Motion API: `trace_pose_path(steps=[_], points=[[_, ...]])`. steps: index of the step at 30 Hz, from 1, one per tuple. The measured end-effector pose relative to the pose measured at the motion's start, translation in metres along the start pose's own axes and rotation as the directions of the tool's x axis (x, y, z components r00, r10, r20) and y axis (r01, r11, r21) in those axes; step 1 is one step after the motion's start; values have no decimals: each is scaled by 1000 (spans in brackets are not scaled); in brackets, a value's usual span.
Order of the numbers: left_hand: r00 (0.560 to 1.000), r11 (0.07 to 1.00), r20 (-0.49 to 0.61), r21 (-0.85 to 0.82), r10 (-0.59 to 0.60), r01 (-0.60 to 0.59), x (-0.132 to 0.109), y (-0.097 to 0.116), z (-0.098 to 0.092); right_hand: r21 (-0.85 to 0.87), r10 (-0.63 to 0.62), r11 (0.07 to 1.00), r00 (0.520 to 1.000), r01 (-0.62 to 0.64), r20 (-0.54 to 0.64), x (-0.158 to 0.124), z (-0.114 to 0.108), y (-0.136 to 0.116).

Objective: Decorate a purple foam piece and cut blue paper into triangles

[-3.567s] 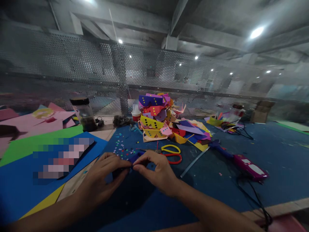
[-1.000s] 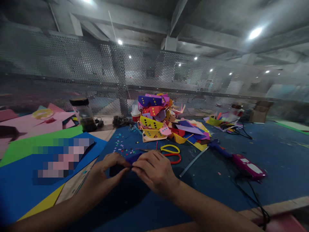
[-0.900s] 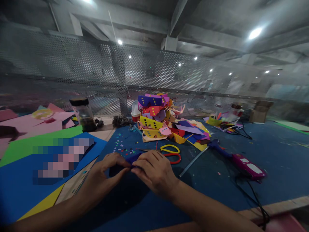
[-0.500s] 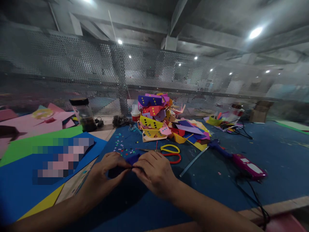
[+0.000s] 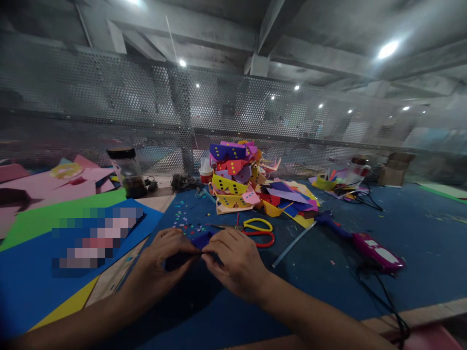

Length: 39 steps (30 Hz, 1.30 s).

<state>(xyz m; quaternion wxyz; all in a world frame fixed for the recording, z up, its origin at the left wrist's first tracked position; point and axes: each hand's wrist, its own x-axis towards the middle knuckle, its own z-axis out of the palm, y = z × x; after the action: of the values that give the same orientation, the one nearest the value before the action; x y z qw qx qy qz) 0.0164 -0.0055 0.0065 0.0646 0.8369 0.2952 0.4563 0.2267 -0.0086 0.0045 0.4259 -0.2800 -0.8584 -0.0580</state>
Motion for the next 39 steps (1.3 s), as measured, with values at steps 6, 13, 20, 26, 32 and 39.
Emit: trace_pose_path(steps=[6, 13, 20, 26, 32, 39], points=[[1000, 1000, -10, 11, 25, -25, 3, 1, -1, -1, 8, 1000, 1000, -8, -1, 0, 1, 1], [999, 999, 23, 25, 37, -37, 2, 2, -1, 28, -2, 1000, 1000, 2, 9, 0, 2, -1], [989, 993, 141, -97, -52, 66, -2, -1, -6, 102, 52, 993, 997, -58, 60, -1, -2, -2], [890, 816, 81, -370, -448, 445, 2, -15, -12, 156, 139, 978, 990, -139, 12, 1, -7, 3], [766, 629, 195, -466, -613, 622, 10, -39, -10, 202, 212, 959, 976, -198, -50, 2, -11, 4], [698, 359, 452, -627, -556, 692, 9, -38, -1, 267, 312, 925, 942, -271, -124, 6, -11, 9]])
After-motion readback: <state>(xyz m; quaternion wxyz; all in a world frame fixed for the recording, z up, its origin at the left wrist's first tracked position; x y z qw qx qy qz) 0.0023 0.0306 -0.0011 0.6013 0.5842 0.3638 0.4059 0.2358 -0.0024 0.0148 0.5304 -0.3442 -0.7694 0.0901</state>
